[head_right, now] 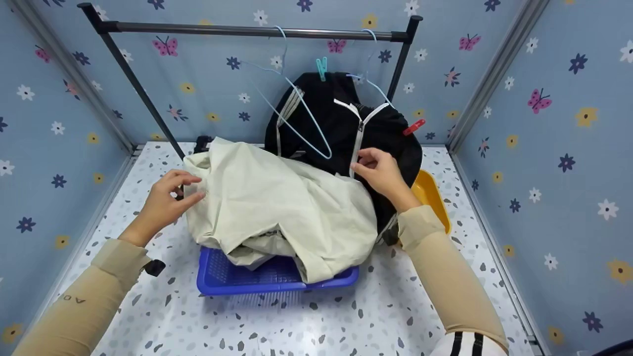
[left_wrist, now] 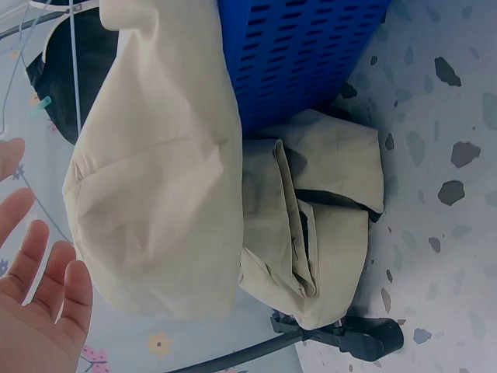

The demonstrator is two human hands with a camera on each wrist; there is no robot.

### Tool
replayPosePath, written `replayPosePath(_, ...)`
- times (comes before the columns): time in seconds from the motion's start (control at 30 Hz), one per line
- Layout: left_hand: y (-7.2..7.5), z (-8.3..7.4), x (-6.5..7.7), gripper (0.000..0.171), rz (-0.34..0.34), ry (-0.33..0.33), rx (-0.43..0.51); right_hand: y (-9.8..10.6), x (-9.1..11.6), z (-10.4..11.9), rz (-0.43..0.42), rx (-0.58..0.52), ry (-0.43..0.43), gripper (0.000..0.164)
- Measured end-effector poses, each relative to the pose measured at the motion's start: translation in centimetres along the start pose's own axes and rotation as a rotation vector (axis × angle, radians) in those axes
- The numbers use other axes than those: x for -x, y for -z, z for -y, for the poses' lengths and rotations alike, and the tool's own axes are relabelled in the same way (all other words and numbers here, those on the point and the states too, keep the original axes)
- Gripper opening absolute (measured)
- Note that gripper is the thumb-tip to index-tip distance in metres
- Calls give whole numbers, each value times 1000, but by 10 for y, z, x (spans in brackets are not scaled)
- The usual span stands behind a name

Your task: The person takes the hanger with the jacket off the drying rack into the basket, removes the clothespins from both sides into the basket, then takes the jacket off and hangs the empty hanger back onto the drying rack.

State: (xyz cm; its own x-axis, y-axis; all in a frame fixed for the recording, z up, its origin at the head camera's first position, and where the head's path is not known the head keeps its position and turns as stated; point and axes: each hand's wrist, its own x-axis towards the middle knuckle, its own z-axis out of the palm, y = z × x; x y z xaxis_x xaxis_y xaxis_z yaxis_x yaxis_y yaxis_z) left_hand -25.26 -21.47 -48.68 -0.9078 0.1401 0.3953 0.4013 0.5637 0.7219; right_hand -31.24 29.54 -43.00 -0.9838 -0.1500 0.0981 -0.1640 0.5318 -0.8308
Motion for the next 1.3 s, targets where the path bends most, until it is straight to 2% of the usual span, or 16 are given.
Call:
replayPosePath(0.23,3,8,-11,52,-27,60,3,-5,8,-14,14,45,-18,46)
replayPosePath(0.4,4,15,-13,72,18,146,6,-10,14,-22,44,78,-46,47)
replayPosePath(0.67,3,18,-16,102,110,342,34,-24,17,-31,112,153,-74,55)
replayPosePath(0.83,0,20,-19,117,130,391,55,-32,17,-36,143,207,-86,60)
replayPosePath(1.13,-5,23,-21,126,180,482,121,-44,18,-39,144,309,-135,68)
replayPosePath(1.3,-9,28,-21,113,130,474,161,-49,17,-40,106,314,-98,57)
